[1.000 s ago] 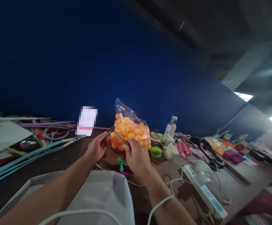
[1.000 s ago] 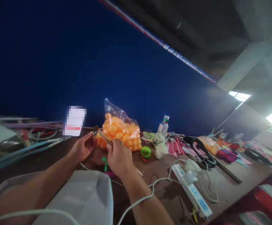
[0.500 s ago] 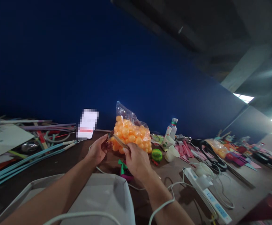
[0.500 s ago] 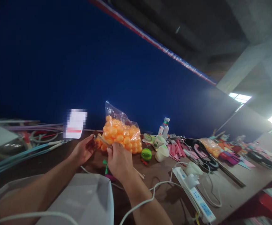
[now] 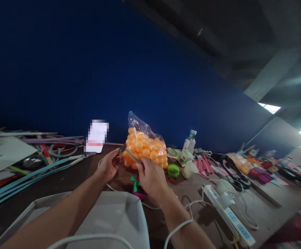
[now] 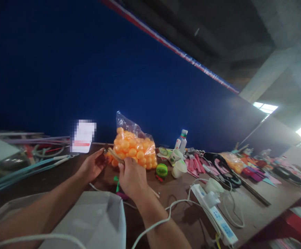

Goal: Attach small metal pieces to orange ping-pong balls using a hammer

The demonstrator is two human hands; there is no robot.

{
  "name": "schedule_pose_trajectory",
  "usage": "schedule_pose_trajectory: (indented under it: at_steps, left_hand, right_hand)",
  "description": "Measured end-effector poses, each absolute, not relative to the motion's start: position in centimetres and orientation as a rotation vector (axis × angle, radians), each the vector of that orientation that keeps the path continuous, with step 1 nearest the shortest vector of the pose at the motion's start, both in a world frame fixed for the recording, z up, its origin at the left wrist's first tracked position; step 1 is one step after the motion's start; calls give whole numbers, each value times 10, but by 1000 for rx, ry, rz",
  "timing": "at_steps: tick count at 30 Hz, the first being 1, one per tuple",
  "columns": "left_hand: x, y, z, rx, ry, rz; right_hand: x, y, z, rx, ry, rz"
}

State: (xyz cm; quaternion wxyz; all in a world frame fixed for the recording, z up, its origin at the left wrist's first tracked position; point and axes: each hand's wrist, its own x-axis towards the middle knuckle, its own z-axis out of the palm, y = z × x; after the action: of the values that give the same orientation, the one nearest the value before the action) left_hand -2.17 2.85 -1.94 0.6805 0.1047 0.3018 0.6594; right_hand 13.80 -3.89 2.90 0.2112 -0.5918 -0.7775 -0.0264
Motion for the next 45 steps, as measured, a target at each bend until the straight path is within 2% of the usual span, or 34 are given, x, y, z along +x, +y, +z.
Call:
schedule_pose_trajectory:
  at_steps: [45]
  left_hand:
    - [-23, 31, -22, 191, 683, 1504]
  right_hand:
    - [138, -41, 34, -1680, -2175, -65]
